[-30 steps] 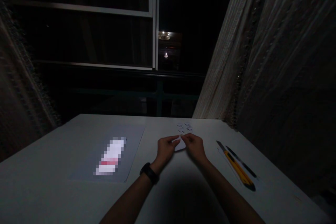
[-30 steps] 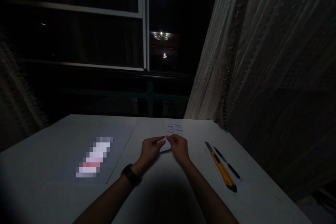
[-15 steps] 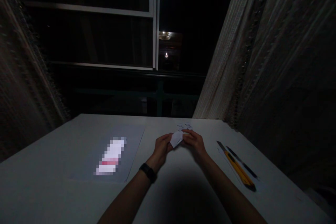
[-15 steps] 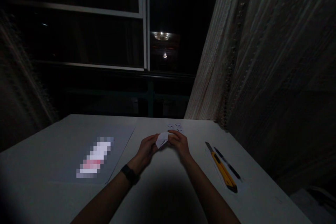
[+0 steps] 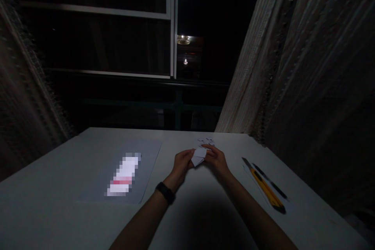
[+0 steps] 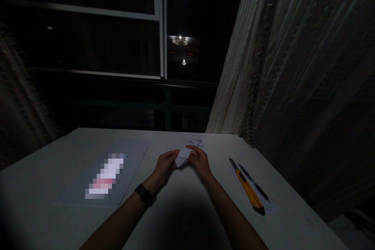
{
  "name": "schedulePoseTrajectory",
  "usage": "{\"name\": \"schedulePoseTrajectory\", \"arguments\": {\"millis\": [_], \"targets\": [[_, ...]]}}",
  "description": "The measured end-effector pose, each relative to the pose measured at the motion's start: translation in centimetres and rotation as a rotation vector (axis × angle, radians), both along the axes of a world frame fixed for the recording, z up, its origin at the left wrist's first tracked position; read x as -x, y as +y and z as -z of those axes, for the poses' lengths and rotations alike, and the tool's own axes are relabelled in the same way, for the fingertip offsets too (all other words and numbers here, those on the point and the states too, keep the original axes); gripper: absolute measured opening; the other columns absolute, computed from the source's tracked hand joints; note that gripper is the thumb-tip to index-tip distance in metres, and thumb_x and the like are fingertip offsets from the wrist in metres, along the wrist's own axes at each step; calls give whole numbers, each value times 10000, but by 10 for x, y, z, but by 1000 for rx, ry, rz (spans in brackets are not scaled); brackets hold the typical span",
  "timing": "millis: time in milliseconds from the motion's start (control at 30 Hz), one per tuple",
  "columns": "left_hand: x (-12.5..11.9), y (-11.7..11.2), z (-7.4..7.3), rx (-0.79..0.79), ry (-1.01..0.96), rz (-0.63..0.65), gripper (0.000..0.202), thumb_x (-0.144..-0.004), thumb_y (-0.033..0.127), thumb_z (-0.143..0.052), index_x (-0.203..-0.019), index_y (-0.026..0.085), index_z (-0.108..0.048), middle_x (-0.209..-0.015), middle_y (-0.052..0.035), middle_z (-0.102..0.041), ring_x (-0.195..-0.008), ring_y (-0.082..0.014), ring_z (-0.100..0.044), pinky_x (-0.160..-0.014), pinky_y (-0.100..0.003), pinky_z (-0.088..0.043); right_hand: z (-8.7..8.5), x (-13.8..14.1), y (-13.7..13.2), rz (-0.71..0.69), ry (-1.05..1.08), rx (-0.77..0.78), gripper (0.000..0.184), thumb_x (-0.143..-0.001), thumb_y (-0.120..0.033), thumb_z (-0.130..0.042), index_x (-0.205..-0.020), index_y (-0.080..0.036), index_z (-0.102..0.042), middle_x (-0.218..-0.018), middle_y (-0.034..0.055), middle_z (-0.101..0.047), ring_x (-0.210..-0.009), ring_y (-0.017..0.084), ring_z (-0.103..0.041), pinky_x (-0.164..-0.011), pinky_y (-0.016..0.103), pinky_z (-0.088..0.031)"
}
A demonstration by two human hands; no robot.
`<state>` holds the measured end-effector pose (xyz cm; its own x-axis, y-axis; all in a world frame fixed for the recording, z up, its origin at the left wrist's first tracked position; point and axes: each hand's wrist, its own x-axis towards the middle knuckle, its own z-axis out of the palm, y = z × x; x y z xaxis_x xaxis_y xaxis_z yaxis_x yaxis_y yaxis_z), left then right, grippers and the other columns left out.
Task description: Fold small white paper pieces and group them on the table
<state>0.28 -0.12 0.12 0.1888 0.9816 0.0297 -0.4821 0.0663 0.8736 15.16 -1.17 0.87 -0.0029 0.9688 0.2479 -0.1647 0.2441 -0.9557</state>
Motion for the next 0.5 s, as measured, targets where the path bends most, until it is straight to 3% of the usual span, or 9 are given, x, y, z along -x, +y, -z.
{"name": "schedulePoseTrajectory", "arguments": {"millis": [167, 500], "targets": [[-2, -1, -1, -77, 97, 23, 422, -598, 419, -692, -860, 88, -681, -793, -110, -672, -676, -182, -612, -602, -280, -488, -1, -1, 4, 118, -99, -67, 261, -566, -199, -635, -826, -188, -656, -802, 47, -696, -728, 221, -646, -643, 314, -496], [-5, -1, 1, -74, 125, 48, 451, -620, 425, -677, -882, 58, -662, -810, -142, -657, -692, -194, -607, -616, -305, -501, 1, -2, 0, 247, -361, -182, 204, -677, -235, -588, -848, -217, -698, -881, 43, -699, -872, 235, -624, -812, 377, -459]]}}
